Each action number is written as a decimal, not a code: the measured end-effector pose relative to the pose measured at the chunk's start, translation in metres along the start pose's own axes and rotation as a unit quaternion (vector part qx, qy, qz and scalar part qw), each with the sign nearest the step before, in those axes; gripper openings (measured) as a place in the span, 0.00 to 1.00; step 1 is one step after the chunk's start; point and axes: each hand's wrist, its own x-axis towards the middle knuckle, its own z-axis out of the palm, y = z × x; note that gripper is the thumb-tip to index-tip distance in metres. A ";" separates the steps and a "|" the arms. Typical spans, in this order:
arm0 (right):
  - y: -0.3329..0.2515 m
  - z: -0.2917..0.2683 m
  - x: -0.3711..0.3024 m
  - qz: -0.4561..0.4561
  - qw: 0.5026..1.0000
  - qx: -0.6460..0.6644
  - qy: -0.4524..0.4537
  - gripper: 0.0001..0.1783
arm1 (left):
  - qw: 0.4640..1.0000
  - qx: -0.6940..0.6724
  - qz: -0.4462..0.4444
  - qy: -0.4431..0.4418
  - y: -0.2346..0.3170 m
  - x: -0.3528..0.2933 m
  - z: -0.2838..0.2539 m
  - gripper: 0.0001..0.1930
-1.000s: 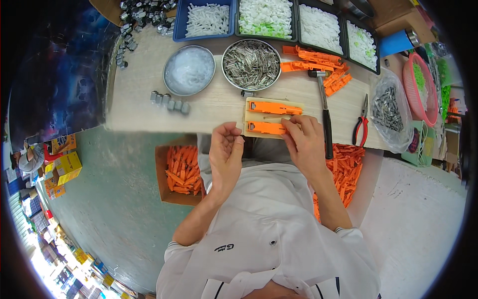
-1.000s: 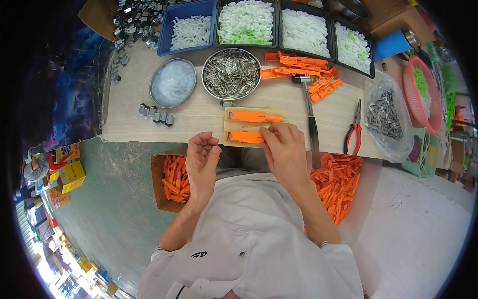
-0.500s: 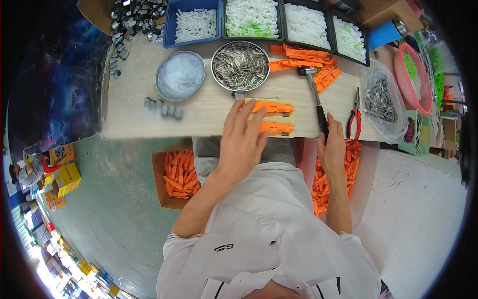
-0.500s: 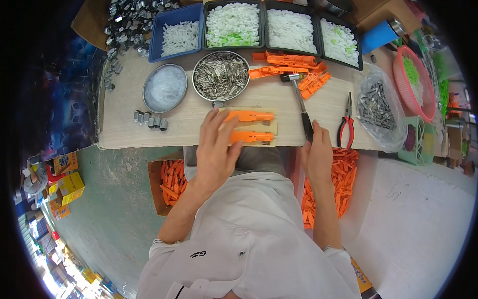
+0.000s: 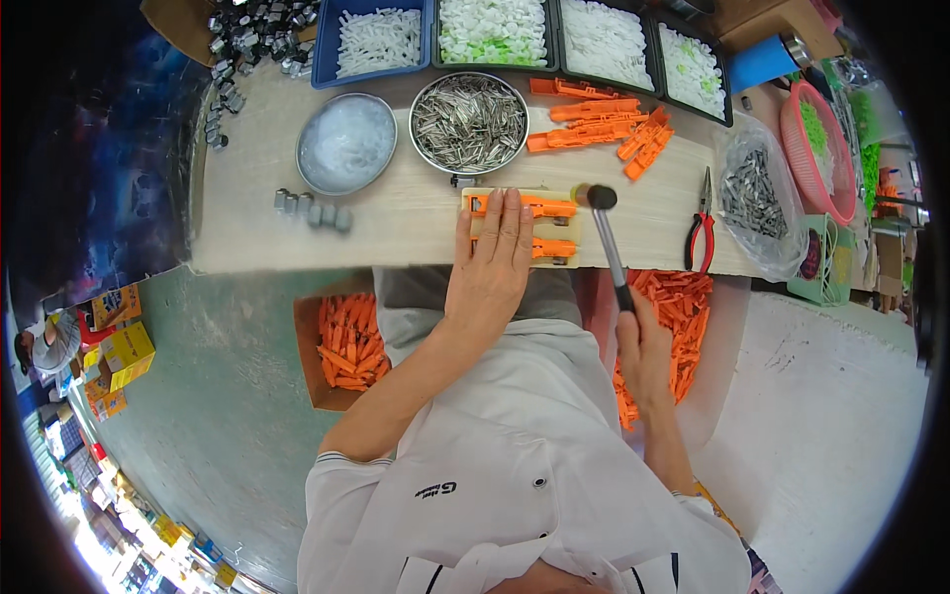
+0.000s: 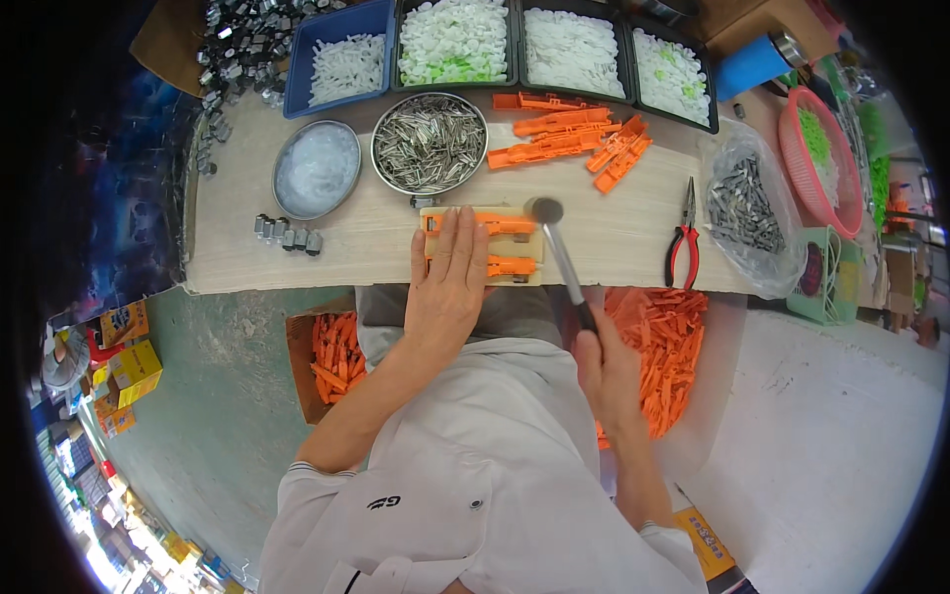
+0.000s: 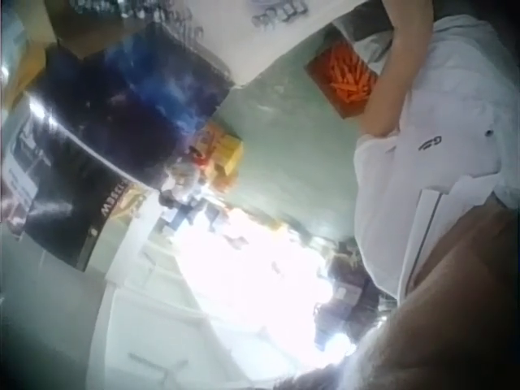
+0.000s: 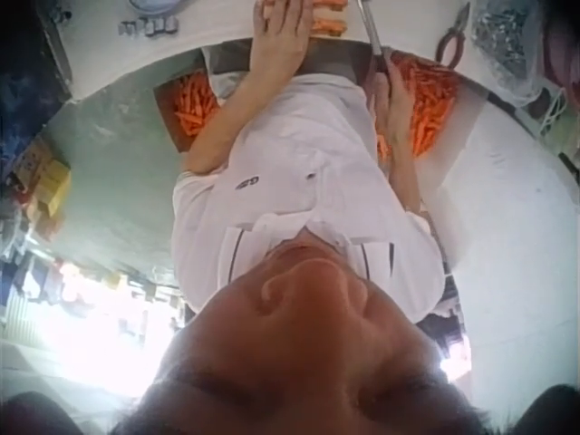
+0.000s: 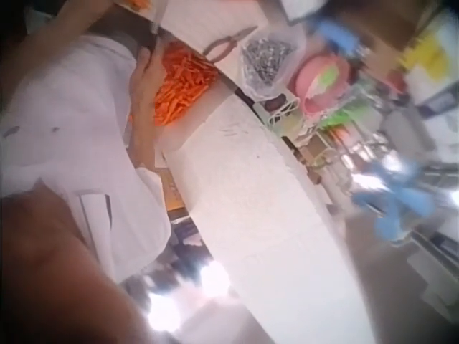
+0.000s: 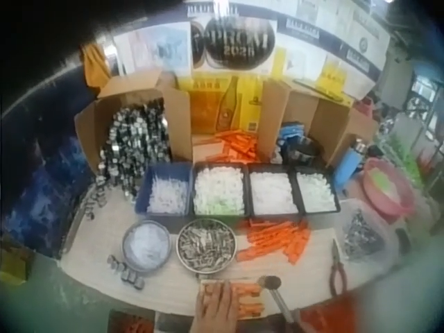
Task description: Assembling small orange plastic toy parts by inserting metal components and joining them on a factory workbench.
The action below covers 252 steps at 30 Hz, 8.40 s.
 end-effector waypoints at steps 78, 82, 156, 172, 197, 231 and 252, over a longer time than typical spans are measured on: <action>0.044 -0.027 0.107 -0.081 0.948 -0.232 0.201 0.29 | 0.945 -0.233 -0.094 0.212 -0.045 -0.018 -0.020 0.16; 0.047 -0.040 0.118 -0.093 0.944 -0.217 0.229 0.26 | 0.946 -0.240 -0.087 0.201 -0.039 -0.013 -0.022 0.15; 0.008 0.020 0.005 -0.132 0.990 -0.012 -0.042 0.22 | 0.980 -0.098 0.169 0.038 -0.012 0.046 -0.035 0.12; 0.002 -0.002 0.015 -0.264 0.951 -0.050 -0.154 0.28 | 0.930 -0.330 0.147 -0.071 -0.030 0.033 -0.056 0.08; 0.004 -0.009 0.181 -0.159 0.828 -0.471 0.259 0.22 | 0.912 -0.279 -0.275 0.122 -0.076 -0.118 -0.001 0.08; -0.005 -0.014 0.143 -0.179 0.949 -0.200 0.167 0.07 | 0.902 -0.374 0.068 0.206 0.045 0.109 0.003 0.14; 0.007 -0.058 0.102 -0.042 0.891 0.317 0.323 0.10 | 0.948 -0.285 0.022 0.136 0.084 0.132 -0.012 0.19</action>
